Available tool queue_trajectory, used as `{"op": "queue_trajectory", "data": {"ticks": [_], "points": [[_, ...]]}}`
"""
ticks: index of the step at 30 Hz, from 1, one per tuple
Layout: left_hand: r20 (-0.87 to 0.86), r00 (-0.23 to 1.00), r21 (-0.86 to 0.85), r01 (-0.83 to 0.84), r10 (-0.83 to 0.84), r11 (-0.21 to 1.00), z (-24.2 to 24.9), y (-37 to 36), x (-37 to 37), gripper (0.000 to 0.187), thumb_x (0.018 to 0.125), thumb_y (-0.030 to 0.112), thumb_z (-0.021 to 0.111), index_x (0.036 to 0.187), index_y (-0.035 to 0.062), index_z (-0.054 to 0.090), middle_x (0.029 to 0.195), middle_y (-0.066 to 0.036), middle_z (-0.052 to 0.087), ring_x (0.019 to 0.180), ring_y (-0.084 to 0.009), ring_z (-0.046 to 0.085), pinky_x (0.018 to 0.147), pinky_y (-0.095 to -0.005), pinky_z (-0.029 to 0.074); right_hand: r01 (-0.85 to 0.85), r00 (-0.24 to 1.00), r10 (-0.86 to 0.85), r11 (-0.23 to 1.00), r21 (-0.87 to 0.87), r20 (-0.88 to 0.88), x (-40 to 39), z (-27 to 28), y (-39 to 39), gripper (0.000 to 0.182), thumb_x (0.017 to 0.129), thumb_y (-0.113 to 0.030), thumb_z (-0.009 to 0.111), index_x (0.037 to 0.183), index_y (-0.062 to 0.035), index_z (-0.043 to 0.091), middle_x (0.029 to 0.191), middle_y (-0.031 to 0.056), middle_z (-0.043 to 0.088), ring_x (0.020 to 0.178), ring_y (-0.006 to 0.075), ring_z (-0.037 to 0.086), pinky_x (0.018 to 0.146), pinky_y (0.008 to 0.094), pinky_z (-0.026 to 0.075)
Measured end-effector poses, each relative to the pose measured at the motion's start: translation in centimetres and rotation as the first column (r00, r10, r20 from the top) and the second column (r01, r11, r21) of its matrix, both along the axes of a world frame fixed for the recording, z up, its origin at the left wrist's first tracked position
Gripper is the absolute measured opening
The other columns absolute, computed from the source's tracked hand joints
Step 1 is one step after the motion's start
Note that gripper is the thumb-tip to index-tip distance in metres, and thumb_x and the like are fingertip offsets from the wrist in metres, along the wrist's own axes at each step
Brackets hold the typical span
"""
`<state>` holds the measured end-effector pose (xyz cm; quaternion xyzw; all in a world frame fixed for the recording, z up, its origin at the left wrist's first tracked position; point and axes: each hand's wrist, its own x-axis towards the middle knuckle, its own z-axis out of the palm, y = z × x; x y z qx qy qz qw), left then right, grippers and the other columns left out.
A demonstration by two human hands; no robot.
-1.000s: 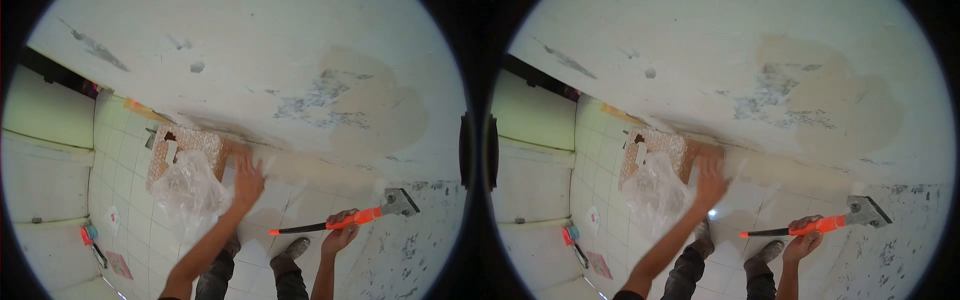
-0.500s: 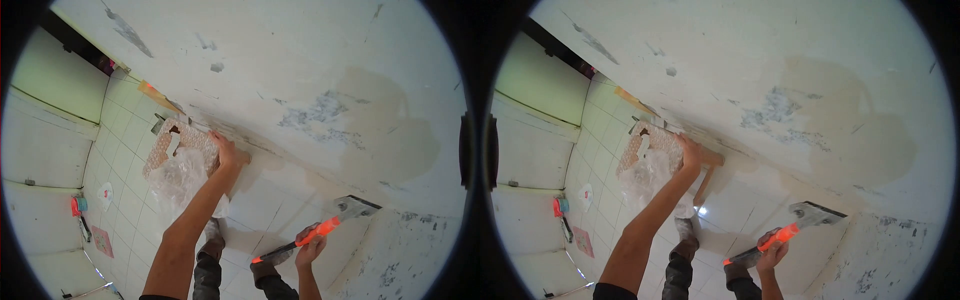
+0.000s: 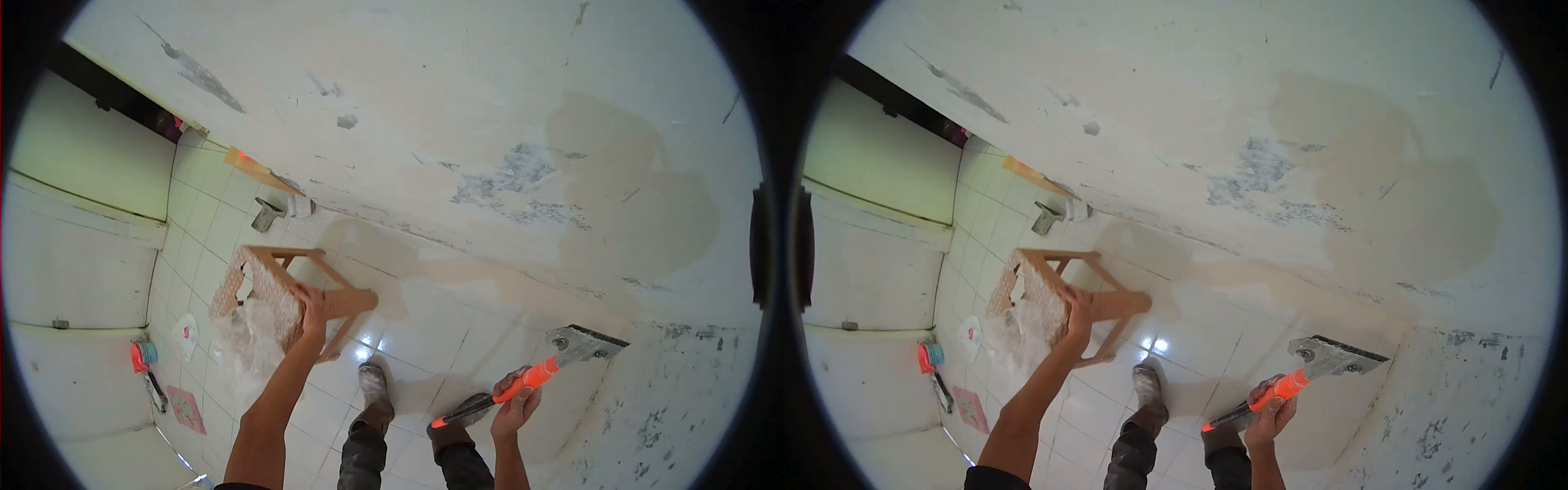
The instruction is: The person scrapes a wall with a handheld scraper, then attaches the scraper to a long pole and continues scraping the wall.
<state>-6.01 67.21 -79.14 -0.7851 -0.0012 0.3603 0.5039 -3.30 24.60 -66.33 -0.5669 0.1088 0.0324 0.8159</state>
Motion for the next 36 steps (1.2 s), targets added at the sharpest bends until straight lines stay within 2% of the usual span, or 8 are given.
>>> {"op": "queue_trajectory", "data": {"ticks": [4, 7, 9, 15, 25, 30, 31, 36], "points": [[0.016, 0.999, -0.015, 0.051, -0.05, 0.999, 0.3, 1.9, -6.4, 0.054, 0.096, 0.032, 0.048, 0.146, 0.0141, 0.038, 0.132, -0.021, 0.051, 0.127, -0.0469, 0.044, 0.097, -0.0757, 0.039, 0.075, 0.997, -0.075, 0.997, 0.025, -0.007, -1.1, 0.5, 2.3, 0.05, 0.098, -0.052, 0.056, 0.105, -0.0033, 0.045, 0.081, 0.0055, 0.048, 0.067, 0.0132, 0.048, 0.056, 0.0269, 0.04], [-0.121, 0.986, 0.162, 0.134, -0.115, 0.978, 1.2, 2.7, -10.2, 0.053, 0.096, 0.031, 0.048, 0.145, 0.0121, 0.039, 0.132, -0.021, 0.05, 0.127, -0.0469, 0.044, 0.101, -0.0741, 0.036, 0.094, 0.996, -0.093, 0.995, 0.047, -0.007, -1.7, 0.8, 4.1, 0.048, 0.099, -0.05, 0.055, 0.106, -0.0031, 0.045, 0.081, 0.0056, 0.049, 0.066, 0.0132, 0.048, 0.056, 0.027, 0.04], [-0.206, 0.971, -0.071, 0.109, -0.121, 0.992, 4.2, 2.8, -11.8, 0.054, 0.096, 0.031, 0.049, 0.145, 0.0102, 0.038, 0.134, -0.021, 0.049, 0.128, -0.0463, 0.043, 0.107, -0.0728, 0.029, 0.106, 0.994, -0.106, 0.993, 0.046, 0.003, -1.8, 1.1, 5.5, 0.048, 0.099, -0.05, 0.055, 0.106, -0.003, 0.045, 0.081, 0.0055, 0.049, 0.066, 0.0132, 0.048, 0.056, 0.0269, 0.04], [-0.054, 0.998, -0.333, -0.002, -0.017, 0.943, 0.7, 6.8, -21.5, 0.049, 0.095, 0.026, 0.05, 0.14, 0.0102, 0.041, 0.128, -0.019, 0.051, 0.126, -0.0433, 0.044, 0.112, -0.0708, 0.022, 0.13, 0.991, -0.13, 0.991, 0.042, -0.001, -1.8, 1.3, 9.5, 0.053, 0.097, -0.053, 0.056, 0.109, -0.0022, 0.046, 0.084, 0.0056, 0.05, 0.069, 0.0133, 0.049, 0.056, 0.0272, 0.04], [-0.188, 0.982, -0.427, -0.052, -0.032, 0.903, 2.7, 5.5, -31.1, 0.038, 0.092, 0.023, 0.053, 0.13, 0.0157, 0.056, 0.118, -0.015, 0.055, 0.121, -0.0376, 0.048, 0.115, -0.0679, 0.019, 0.098, 0.991, -0.102, 0.994, 0.056, 0.084, 1.0, -0.7, 12.6, 0.051, 0.099, -0.052, 0.052, 0.109, -0.0022, 0.047, 0.086, 0.006, 0.05, 0.071, 0.013, 0.049, 0.058, 0.0278, 0.041], [-0.344, 0.938, -0.351, -0.086, -0.043, 0.933, 3.4, 2.9, -35.6, 0.052, 0.097, 0.034, 0.048, 0.142, 0.0088, 0.045, 0.131, -0.018, 0.053, 0.127, -0.0379, 0.045, 0.114, -0.0677, 0.015, 0.067, 0.99, -0.07, 0.997, 0.029, 0.122, 3.3, -2.7, 11.2, 0.052, 0.099, -0.052, 0.052, 0.109, -0.0018, 0.048, 0.086, 0.0064, 0.051, 0.07, 0.0128, 0.05, 0.058, 0.0274, 0.042], [-0.429, 0.903, -0.387, -0.189, 0.006, 0.903, 3.6, 2.3, -36.2, 0.046, 0.097, 0.028, 0.047, 0.136, 0.0045, 0.055, 0.131, -0.024, 0.054, 0.119, -0.0387, 0.052, 0.11, -0.0648, 0.029, 0.067, 0.989, -0.069, 0.998, 0.02, 0.129, 3.8, -3.4, 10.9, 0.052, 0.099, -0.053, 0.052, 0.108, -0.0017, 0.048, 0.084, 0.0063, 0.051, 0.067, 0.0127, 0.05, 0.056, 0.0269, 0.042], [-0.529, 0.842, -0.454, -0.391, 0.112, 0.8, -0.2, 3.7, -31.4, 0.041, 0.095, 0.028, 0.05, 0.128, 0.0054, 0.059, 0.121, -0.022, 0.058, 0.108, -0.0373, 0.055, 0.101, -0.06, 0.035, 0.033, 0.977, -0.026, 0.999, -0.03, 0.214, 6.4, -5.6, 9.2, 0.054, 0.098, -0.054, 0.053, 0.106, -0.0013, 0.047, 0.076, 0.0058, 0.052, 0.057, 0.012, 0.05, 0.049, 0.0251, 0.041]]}}
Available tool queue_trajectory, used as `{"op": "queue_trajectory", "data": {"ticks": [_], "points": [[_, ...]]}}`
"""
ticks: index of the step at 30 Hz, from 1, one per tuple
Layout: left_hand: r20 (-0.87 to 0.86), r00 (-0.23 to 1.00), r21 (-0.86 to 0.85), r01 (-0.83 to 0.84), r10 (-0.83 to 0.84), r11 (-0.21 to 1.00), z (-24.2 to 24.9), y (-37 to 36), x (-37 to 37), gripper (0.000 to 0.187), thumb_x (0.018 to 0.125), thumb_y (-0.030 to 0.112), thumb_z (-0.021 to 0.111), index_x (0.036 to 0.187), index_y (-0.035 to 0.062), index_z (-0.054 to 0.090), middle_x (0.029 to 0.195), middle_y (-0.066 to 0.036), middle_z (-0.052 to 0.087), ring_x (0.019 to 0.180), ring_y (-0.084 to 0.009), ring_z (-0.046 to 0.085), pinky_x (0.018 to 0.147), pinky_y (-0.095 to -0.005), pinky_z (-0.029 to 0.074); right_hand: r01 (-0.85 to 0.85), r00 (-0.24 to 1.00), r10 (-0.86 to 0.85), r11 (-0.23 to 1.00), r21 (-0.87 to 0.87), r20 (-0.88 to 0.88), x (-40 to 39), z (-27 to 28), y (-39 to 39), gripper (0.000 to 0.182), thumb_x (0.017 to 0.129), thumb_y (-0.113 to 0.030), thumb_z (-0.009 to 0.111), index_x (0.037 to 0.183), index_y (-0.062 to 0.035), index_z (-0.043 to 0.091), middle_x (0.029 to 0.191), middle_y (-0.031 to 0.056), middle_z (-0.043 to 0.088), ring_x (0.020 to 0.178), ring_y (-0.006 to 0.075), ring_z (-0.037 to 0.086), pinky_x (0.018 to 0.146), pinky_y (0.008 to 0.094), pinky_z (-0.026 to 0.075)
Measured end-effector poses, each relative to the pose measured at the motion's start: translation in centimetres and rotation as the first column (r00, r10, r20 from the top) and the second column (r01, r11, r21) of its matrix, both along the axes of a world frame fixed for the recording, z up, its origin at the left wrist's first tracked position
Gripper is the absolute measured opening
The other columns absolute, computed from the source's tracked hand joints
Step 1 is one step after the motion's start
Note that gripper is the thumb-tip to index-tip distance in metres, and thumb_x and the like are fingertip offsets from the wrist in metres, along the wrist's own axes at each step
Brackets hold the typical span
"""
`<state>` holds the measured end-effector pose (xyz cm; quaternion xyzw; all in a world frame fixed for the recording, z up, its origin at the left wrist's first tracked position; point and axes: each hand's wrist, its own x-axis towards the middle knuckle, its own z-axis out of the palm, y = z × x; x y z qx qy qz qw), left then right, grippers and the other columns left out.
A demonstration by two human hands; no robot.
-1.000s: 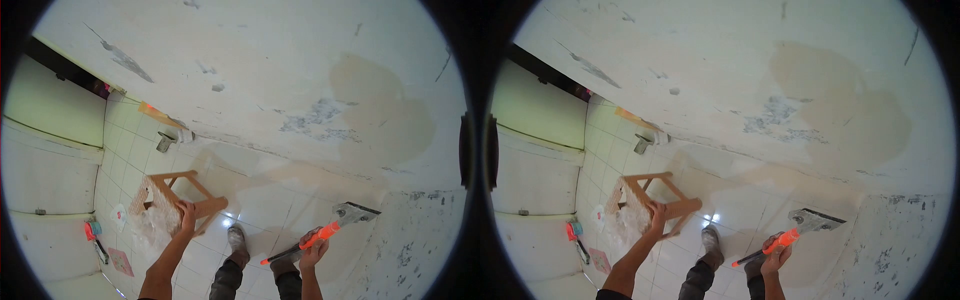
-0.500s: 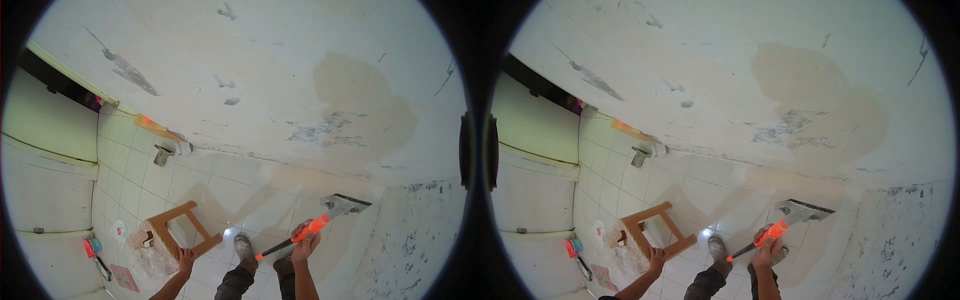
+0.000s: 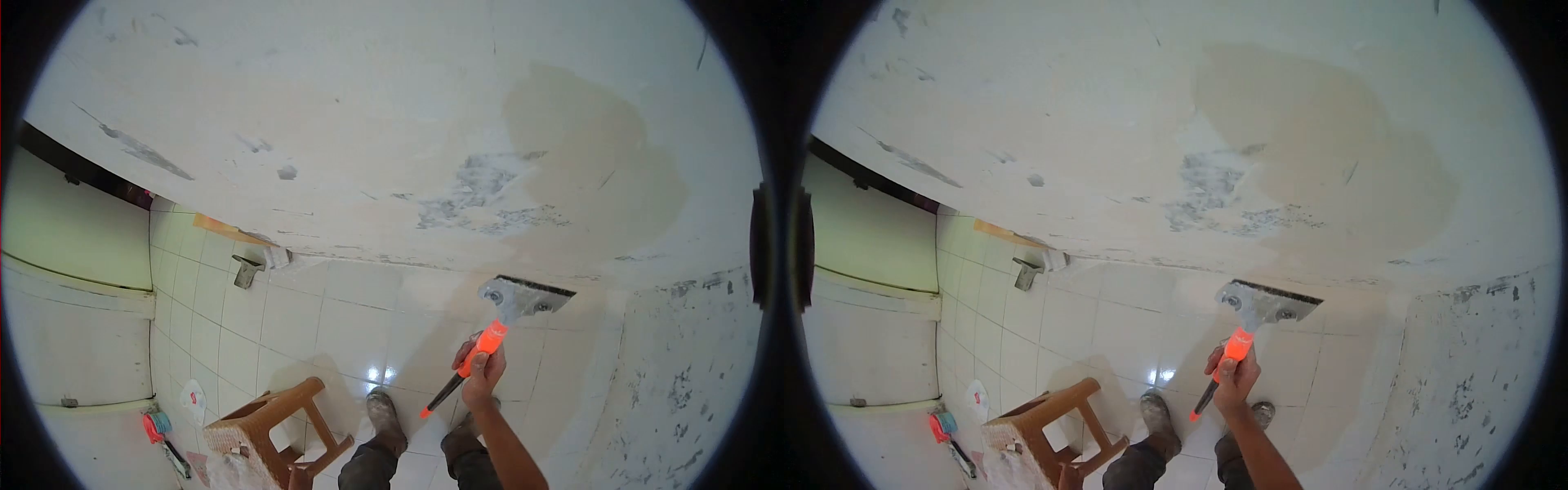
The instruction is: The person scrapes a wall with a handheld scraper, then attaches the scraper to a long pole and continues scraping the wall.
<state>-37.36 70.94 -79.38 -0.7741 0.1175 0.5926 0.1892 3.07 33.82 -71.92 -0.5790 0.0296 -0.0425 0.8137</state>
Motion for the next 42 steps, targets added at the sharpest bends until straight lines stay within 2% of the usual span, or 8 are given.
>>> {"op": "queue_trajectory", "data": {"ticks": [12, 13, 14, 15, 19, 24, 31, 42], "points": [[-0.422, 0.732, -0.25, -0.662, 0.535, 0.707, -14.8, 7.0, 9.4, 0.03, 0.089, 0.031, 0.059, 0.104, 0.0083, 0.071, 0.091, -0.017, 0.068, 0.077, -0.0331, 0.066, 0.074, -0.0458, 0.055, -0.142, 0.949, 0.156, 0.987, -0.069, 0.273, 6.3, -5.6, 3.6, 0.058, 0.095, -0.055, 0.057, 0.105, 0.0008, 0.047, 0.073, 0.0043, 0.048, 0.05, 0.007, 0.038, 0.042, 0.0205, 0.031], [0.21, 0.905, -0.785, -0.07, 0.371, 0.615, -13.2, 7.7, 15.0, 0.028, 0.091, 0.032, 0.058, 0.098, 0.0084, 0.072, 0.085, -0.018, 0.069, 0.071, -0.0351, 0.067, 0.069, -0.0463, 0.054, -0.149, 0.945, 0.164, 0.986, -0.072, 0.284, 6.7, -5.4, 4.5, 0.058, 0.095, -0.055, 0.057, 0.105, 0.0008, 0.047, 0.073, 0.0043, 0.048, 0.05, 0.007, 0.038, 0.042, 0.0205, 0.031], [0.504, 0.694, -0.591, -0.156, 0.514, 0.791, -6.4, 3.2, 23.7, 0.028, 0.094, 0.035, 0.059, 0.092, 0.0093, 0.07, 0.078, -0.018, 0.068, 0.071, -0.0381, 0.066, 0.067, -0.0493, 0.053, -0.176, 0.938, 0.19, 0.982, -0.074, 0.288, 7.2, -5.1, 5.4, 0.057, 0.096, -0.054, 0.057, 0.105, 0.0009, 0.047, 0.073, 0.0042, 0.048, 0.05, 0.0067, 0.037, 0.042, 0.0205, 0.03], [0.425, 0.603, -0.573, -0.399, 0.676, 0.716, -4.4, 2.1, 30.8, 0.03, 0.097, 0.036, 0.058, 0.094, 0.0065, 0.065, 0.079, -0.019, 0.067, 0.081, -0.0402, 0.065, 0.072, -0.0506, 0.051, -0.201, 0.929, 0.215, 0.977, -0.077, 0.301, 7.6, -4.7, 6.3, 0.056, 0.096, -0.053, 0.057, 0.105, 0.001, 0.047, 0.073, 0.0042, 0.047, 0.05, 0.0065, 0.037, 0.042, 0.0205, 0.03], [0.097, 0.305, -0.991, 0.115, 0.947, 0.065, 4.0, -5.7, 45.1, 0.042, 0.104, 0.039, 0.045, 0.105, 0.0015, 0.065, 0.083, -0.01, 0.065, 0.079, -0.0215, 0.064, 0.075, -0.0359, 0.049, -0.172, 0.883, 0.186, 0.983, -0.071, 0.43, 8.4, -3.5, 9.6, 0.054, 0.1, -0.047, 0.053, 0.107, 0.0063, 0.051, 0.065, -0.0032, 0.044, 0.051, 0.0028, 0.035, 0.046, 0.0205, 0.029], [-0.281, 0.429, -0.794, 0.399, 0.858, -0.459, 8.9, -13.9, 48.5, 0.044, 0.106, 0.037, 0.042, 0.114, 0.0, 0.063, 0.098, -0.006, 0.064, 0.095, -0.0152, 0.058, 0.085, -0.0323, 0.046, -0.166, 0.858, 0.131, 0.986, 0.027, 0.496, 7.8, -3.6, 11.3, 0.053, 0.102, -0.045, 0.05, 0.118, 0.0052, 0.052, 0.066, -0.0055, 0.044, 0.052, 0.0023, 0.037, 0.05, 0.0193, 0.03], [-0.062, 0.455, -0.944, 0.261, 0.888, -0.2, 5.8, -17.0, 47.8, 0.049, 0.104, 0.044, 0.045, 0.11, 0.0, 0.064, 0.085, -0.01, 0.065, 0.079, -0.0168, 0.06, 0.075, -0.0313, 0.049, 0.022, 0.858, -0.096, 0.988, 0.152, 0.504, 7.6, -10.0, 14.0, 0.044, 0.107, -0.033, 0.039, 0.132, 0.0026, 0.048, 0.077, -0.0032, 0.052, 0.059, 0.0027, 0.046, 0.054, 0.0198, 0.04], [-0.129, 0.326, -0.881, 0.395, 0.937, -0.259, 3.5, -23.1, 48.8, 0.046, 0.104, 0.046, 0.047, 0.082, 0.0055, 0.048, 0.062, 0.001, 0.048, 0.046, -0.0072, 0.043, 0.042, -0.0265, 0.038, -0.047, 0.919, -0.091, 0.941, 0.336, 0.383, 4.6, -16.3, 13.0, 0.046, 0.107, -0.037, 0.04, 0.131, 0.0013, 0.049, 0.066, -0.0018, 0.05, 0.044, 0.0052, 0.041, 0.04, 0.0224, 0.033]]}}
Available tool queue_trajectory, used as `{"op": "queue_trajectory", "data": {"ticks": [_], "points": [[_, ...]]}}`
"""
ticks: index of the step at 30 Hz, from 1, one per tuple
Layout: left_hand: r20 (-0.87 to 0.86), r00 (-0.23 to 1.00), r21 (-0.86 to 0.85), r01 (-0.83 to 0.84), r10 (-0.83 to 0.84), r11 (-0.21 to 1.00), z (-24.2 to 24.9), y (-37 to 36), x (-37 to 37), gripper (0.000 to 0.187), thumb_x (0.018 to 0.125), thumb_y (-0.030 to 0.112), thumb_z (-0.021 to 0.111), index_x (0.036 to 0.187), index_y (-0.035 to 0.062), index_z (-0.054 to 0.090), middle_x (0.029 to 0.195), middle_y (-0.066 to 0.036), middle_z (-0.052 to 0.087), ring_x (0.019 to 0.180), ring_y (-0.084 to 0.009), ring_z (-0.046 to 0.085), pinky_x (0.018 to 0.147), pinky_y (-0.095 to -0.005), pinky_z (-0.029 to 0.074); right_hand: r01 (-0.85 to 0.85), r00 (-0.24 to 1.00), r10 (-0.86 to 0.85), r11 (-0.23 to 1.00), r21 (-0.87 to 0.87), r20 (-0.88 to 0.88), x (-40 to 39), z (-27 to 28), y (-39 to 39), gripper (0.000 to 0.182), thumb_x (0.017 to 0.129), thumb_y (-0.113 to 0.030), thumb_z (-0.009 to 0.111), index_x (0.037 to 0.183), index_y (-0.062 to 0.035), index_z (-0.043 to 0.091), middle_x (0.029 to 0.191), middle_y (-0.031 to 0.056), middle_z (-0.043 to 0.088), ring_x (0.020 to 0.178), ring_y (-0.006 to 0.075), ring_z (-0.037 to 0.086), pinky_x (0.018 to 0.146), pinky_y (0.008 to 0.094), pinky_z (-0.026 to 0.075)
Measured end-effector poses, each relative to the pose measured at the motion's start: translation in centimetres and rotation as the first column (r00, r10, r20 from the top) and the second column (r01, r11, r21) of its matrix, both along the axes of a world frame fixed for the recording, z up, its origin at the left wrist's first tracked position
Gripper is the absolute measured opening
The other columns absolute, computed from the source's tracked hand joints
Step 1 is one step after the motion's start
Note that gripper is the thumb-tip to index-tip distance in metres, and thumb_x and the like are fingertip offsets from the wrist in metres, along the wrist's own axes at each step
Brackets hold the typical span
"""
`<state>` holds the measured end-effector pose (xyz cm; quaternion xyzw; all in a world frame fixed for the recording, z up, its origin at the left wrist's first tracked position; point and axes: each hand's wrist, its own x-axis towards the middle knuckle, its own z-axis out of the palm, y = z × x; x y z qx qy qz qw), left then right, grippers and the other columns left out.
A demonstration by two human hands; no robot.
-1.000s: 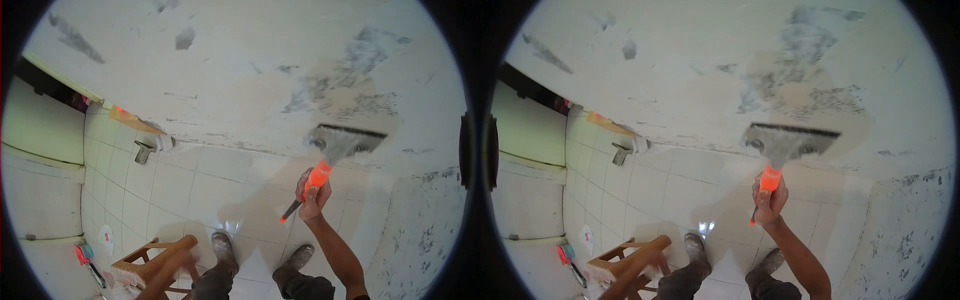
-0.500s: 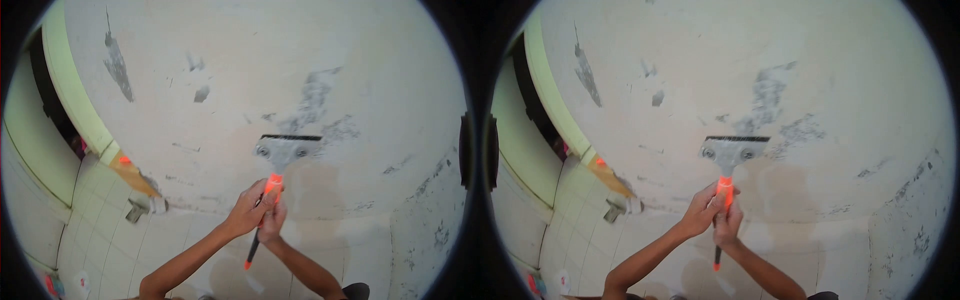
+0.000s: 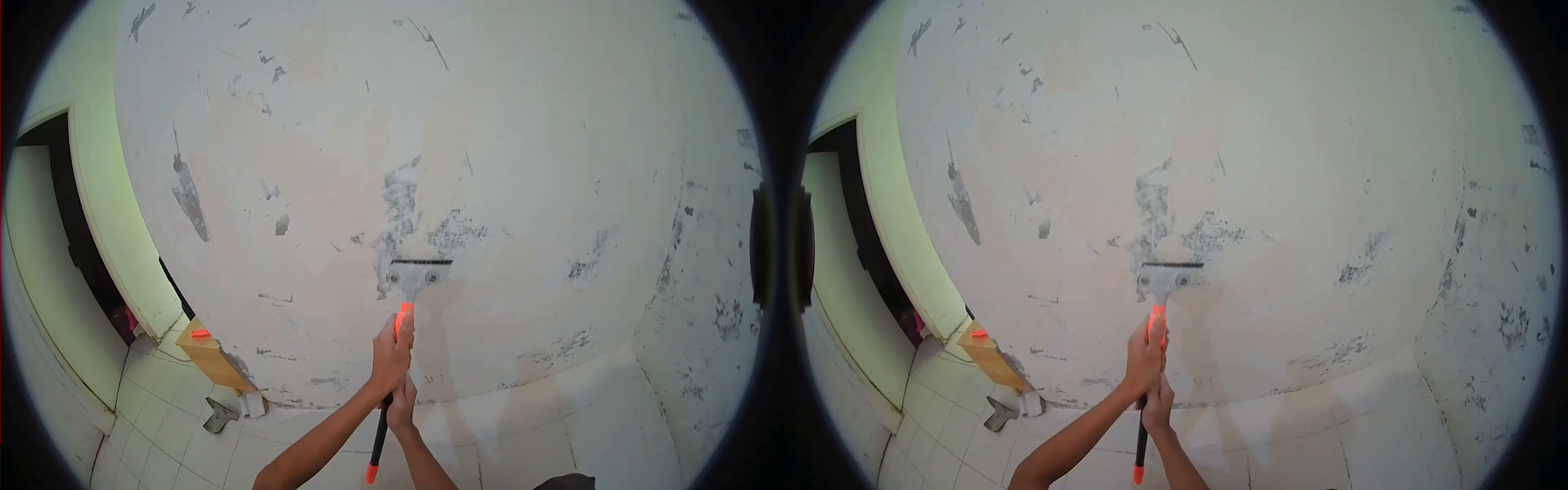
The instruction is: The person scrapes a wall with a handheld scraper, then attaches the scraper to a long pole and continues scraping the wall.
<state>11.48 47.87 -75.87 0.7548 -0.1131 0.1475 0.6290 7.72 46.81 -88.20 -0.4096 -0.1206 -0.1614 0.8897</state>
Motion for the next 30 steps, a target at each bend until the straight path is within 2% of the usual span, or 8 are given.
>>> {"op": "queue_trajectory", "data": {"ticks": [2, 5, 8, 15, 17, 21, 23, 30], "points": [[0.015, 1.0, 0.011, 0.0, -0.001, 1.0, -2.9, -0.2, -0.2, 0.045, 0.104, 0.045, 0.047, 0.083, 0.0055, 0.048, 0.062, 0.0, 0.048, 0.046, -0.0076, 0.044, 0.042, -0.0268, 0.038, 0.03, 0.999, -0.031, 0.999, 0.024, 0.012, -0.5, -3.0, 0.2, 0.04, 0.107, -0.037, 0.041, 0.112, -0.0007, 0.055, 0.062, -0.0024, 0.048, 0.044, 0.0053, 0.041, 0.04, 0.0224, 0.032], [0.003, 1.0, 0.054, -0.007, 0.007, 0.999, -5.3, 0.1, -0.4, 0.043, 0.104, 0.044, 0.047, 0.085, 0.0054, 0.048, 0.062, 0.0, 0.048, 0.045, -0.0086, 0.044, 0.042, -0.0274, 0.038, 0.032, 0.999, -0.034, 0.998, -0.055, -0.023, -1.0, -6.7, 0.1, 0.038, 0.107, -0.038, 0.042, 0.096, -0.0037, 0.054, 0.058, -0.0028, 0.046, 0.044, 0.0052, 0.041, 0.041, 0.0229, 0.031], [0.014, 1.0, 0.07, -0.023, 0.022, 0.997, -5.9, 0.1, 1.3, 0.044, 0.104, 0.045, 0.046, 0.085, 0.0053, 0.048, 0.061, 0.0, 0.047, 0.044, -0.0087, 0.045, 0.041, -0.0272, 0.038, 0.022, 0.992, -0.028, 0.998, -0.056, -0.123, -1.1, -8.6, 1.1, 0.042, 0.103, -0.045, 0.045, 0.094, -0.0048, 0.054, 0.059, -0.001, 0.047, 0.043, 0.0069, 0.042, 0.04, 0.023, 0.034], [-0.007, 1.0, 0.0, 0.019, -0.019, 1.0, -8.4, 0.5, 3.1, 0.046, 0.104, 0.047, 0.045, 0.084, 0.0064, 0.048, 0.061, 0.002, 0.046, 0.041, -0.0055, 0.043, 0.037, -0.0245, 0.036, 0.047, 0.974, -0.061, 0.997, -0.068, -0.217, -2.4, -12.6, 2.7, 0.043, 0.105, -0.043, 0.043, 0.091, -0.004, 0.056, 0.057, -0.0025, 0.044, 0.041, 0.0057, 0.038, 0.038, 0.0226, 0.029], [-0.028, 0.999, -0.009, 0.022, -0.022, 1.0, -8.7, 0.4, 3.2, 0.046, 0.104, 0.048, 0.045, 0.084, 0.0062, 0.048, 0.061, 0.002, 0.046, 0.041, -0.0057, 0.043, 0.037, -0.0248, 0.036, 0.052, 0.955, -0.065, 0.997, -0.054, -0.288, -2.3, -13.0, 3.0, 0.036, 0.106, -0.032, 0.044, 0.089, -0.0029, 0.056, 0.056, -0.0043, 0.043, 0.047, 0.0034, 0.039, 0.044, 0.0221, 0.027], [-0.042, 0.999, -0.026, 0.009, -0.01, 1.0, -9.2, 0.3, 4.0, 0.047, 0.104, 0.048, 0.045, 0.084, 0.0057, 0.049, 0.06, 0.002, 0.046, 0.04, -0.006, 0.043, 0.037, -0.0256, 0.036, 0.035, 0.95, -0.032, 0.999, 0.005, -0.31, -2.1, -13.3, 2.9, 0.036, 0.105, -0.031, 0.044, 0.089, -0.0025, 0.056, 0.057, -0.0053, 0.042, 0.048, 0.0033, 0.038, 0.045, 0.0223, 0.027], [-0.037, 0.999, -0.029, 0.01, -0.011, 1.0, -9.3, 0.4, 4.1, 0.047, 0.104, 0.048, 0.045, 0.085, 0.0058, 0.049, 0.06, 0.002, 0.045, 0.04, -0.006, 0.043, 0.037, -0.0258, 0.036, 0.05, 0.951, -0.055, 0.998, -0.026, -0.303, -1.7, -13.8, 3.0, 0.039, 0.106, -0.039, 0.045, 0.088, -0.0047, 0.054, 0.057, -0.0049, 0.04, 0.043, 0.0032, 0.035, 0.04, 0.0206, 0.026], [-0.017, 0.998, -0.075, 0.055, -0.056, 0.996, -6.9, 1.0, 4.9, 0.046, 0.104, 0.048, 0.044, 0.085, 0.0066, 0.05, 0.061, 0.002, 0.044, 0.039, -0.0056, 0.041, 0.036, -0.0249, 0.035, 0.07, 0.955, -0.086, 0.995, -0.068, -0.284, -0.5, -11.8, 3.6, 0.037, 0.106, -0.036, 0.044, 0.089, -0.0046, 0.053, 0.059, -0.0048, 0.042, 0.046, 0.0028, 0.036, 0.042, 0.02, 0.027]]}}
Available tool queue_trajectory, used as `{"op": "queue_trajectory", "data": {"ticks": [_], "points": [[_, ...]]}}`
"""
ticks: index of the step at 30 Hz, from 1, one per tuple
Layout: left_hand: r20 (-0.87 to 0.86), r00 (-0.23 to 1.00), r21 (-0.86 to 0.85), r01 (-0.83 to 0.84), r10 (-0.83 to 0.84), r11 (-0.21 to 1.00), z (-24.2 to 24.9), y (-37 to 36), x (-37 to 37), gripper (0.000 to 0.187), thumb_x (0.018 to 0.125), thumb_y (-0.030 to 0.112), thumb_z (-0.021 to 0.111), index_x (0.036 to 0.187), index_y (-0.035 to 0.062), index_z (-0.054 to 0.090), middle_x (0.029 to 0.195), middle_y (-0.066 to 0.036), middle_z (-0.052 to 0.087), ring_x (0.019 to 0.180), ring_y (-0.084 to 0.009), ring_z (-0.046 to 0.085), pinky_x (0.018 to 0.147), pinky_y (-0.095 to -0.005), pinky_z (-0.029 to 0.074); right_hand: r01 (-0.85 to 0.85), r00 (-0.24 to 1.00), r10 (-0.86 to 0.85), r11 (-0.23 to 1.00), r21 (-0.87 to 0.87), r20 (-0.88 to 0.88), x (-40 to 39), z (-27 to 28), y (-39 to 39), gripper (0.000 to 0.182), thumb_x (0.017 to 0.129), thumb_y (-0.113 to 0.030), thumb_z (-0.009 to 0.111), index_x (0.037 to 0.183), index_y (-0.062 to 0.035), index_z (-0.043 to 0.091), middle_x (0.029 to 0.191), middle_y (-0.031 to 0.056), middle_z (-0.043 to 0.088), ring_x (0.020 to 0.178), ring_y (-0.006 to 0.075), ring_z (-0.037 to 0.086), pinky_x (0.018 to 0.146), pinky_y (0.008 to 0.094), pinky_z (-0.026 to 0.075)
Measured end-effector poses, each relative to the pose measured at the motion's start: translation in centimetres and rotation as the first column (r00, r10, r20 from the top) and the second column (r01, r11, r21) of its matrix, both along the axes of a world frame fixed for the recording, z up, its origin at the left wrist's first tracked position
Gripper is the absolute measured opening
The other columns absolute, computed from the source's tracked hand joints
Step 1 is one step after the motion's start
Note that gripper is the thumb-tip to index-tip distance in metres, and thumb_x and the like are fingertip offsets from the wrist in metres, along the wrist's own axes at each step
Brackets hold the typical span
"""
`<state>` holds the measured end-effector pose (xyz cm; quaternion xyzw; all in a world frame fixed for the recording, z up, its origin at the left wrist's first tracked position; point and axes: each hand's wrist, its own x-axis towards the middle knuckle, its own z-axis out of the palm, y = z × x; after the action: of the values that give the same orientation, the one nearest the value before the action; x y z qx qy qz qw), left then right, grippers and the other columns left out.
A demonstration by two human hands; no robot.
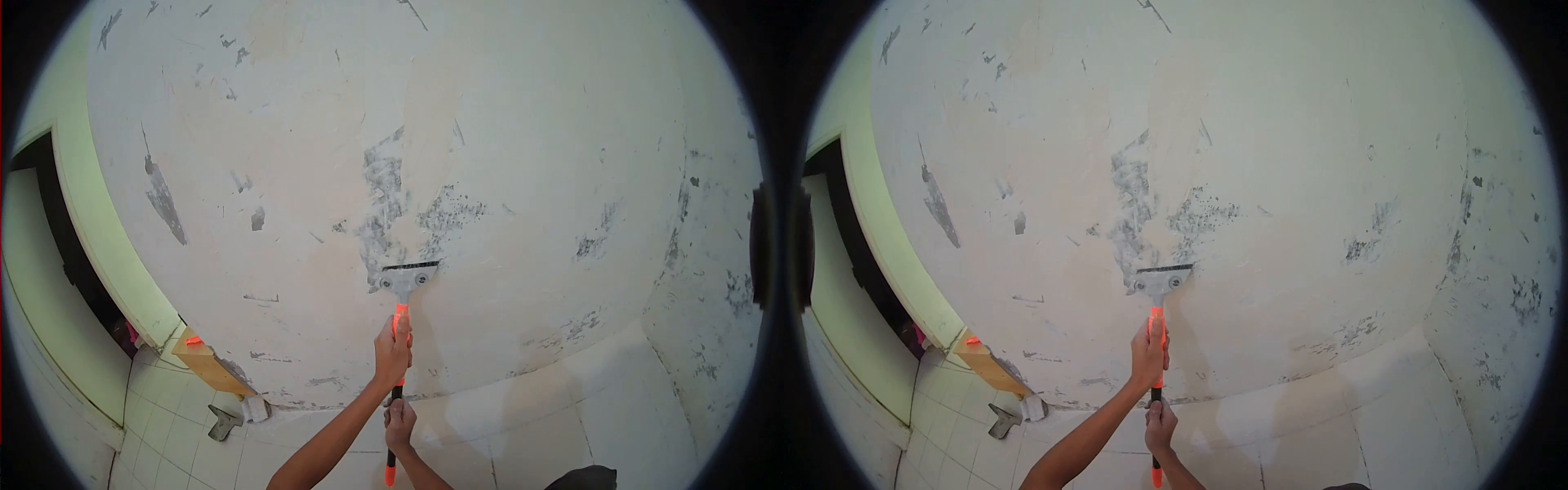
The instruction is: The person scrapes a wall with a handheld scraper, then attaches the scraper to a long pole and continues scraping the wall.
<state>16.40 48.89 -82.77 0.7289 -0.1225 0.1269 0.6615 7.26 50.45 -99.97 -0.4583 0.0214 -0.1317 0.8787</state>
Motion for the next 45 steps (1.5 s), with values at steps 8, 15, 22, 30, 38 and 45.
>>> {"op": "queue_trajectory", "data": {"ticks": [8, 15, 22, 30, 38, 45], "points": [[-0.015, 1.0, 0.088, 0.021, -0.02, 0.996, 0.1, 1.4, 0.3, 0.046, 0.105, 0.047, 0.043, 0.086, 0.0055, 0.049, 0.061, 0.002, 0.044, 0.039, -0.0057, 0.042, 0.036, -0.0253, 0.035, -0.012, 1.0, 0.012, 0.999, 0.039, -0.008, 0.4, -0.8, 2.4, 0.036, 0.107, -0.037, 0.043, 0.091, -0.006, 0.053, 0.061, -0.0044, 0.043, 0.046, 0.003, 0.037, 0.042, 0.02, 0.029], [0.039, 0.999, 0.112, -0.008, 0.003, 0.994, 1.6, 1.5, 0.6, 0.045, 0.106, 0.046, 0.04, 0.084, 0.007, 0.048, 0.06, 0.001, 0.045, 0.037, -0.007, 0.041, 0.035, -0.0236, 0.035, -0.002, 1.0, 0.002, 1.0, 0.029, 0.004, 1.1, 0.9, 2.7, 0.034, 0.107, -0.035, 0.043, 0.089, -0.0074, 0.051, 0.061, -0.0048, 0.042, 0.046, 0.0031, 0.037, 0.042, 0.02, 0.029], [-0.018, 1.0, 0.095, 0.006, -0.004, 0.995, 2.4, 1.7, 0.3, 0.045, 0.106, 0.046, 0.04, 0.084, 0.007, 0.048, 0.059, 0.001, 0.044, 0.037, -0.0072, 0.041, 0.035, -0.0235, 0.035, -0.021, 1.0, 0.021, 0.999, 0.031, -0.011, 0.6, 1.4, 2.9, 0.034, 0.107, -0.035, 0.044, 0.088, -0.0075, 0.049, 0.061, -0.0044, 0.042, 0.047, 0.0029, 0.037, 0.042, 0.0201, 0.029], [-0.044, 0.998, 0.056, 0.055, -0.052, 0.997, 1.6, 1.5, 0.0, 0.05, 0.103, 0.051, 0.043, 0.082, 0.0066, 0.047, 0.062, 0.0, 0.046, 0.038, -0.0065, 0.041, 0.035, -0.0248, 0.034, -0.016, 0.999, 0.017, 0.999, 0.03, -0.029, -0.2, 0.8, 2.5, 0.031, 0.107, -0.03, 0.042, 0.087, -0.0079, 0.049, 0.061, -0.0044, 0.044, 0.047, 0.0028, 0.038, 0.042, 0.0197, 0.03], [-0.036, 0.999, 0.07, 0.042, -0.04, 0.997, 1.9, 2.0, -0.1, 0.049, 0.104, 0.051, 0.043, 0.082, 0.0069, 0.046, 0.061, 0.001, 0.045, 0.038, -0.0067, 0.042, 0.035, -0.0248, 0.035, -0.005, 0.999, 0.005, 1.0, 0.003, -0.036, -0.6, 1.4, 2.9, 0.033, 0.107, -0.034, 0.043, 0.088, -0.0081, 0.051, 0.059, -0.0056, 0.041, 0.047, 0.0023, 0.037, 0.042, 0.0205, 0.028], [-0.014, 0.999, 0.037, 0.043, -0.043, 0.998, 3.5, 2.0, 0.3, 0.05, 0.103, 0.052, 0.043, 0.084, 0.0063, 0.048, 0.06, 0.0, 0.045, 0.038, -0.0071, 0.042, 0.034, -0.0247, 0.035, 0.01, 1.0, -0.009, 1.0, -0.02, 0.01, 0.3, 3.4, 2.7, 0.032, 0.107, -0.032, 0.042, 0.088, -0.0075, 0.05, 0.06, -0.006, 0.04, 0.047, 0.0025, 0.036, 0.042, 0.0205, 0.028]]}}
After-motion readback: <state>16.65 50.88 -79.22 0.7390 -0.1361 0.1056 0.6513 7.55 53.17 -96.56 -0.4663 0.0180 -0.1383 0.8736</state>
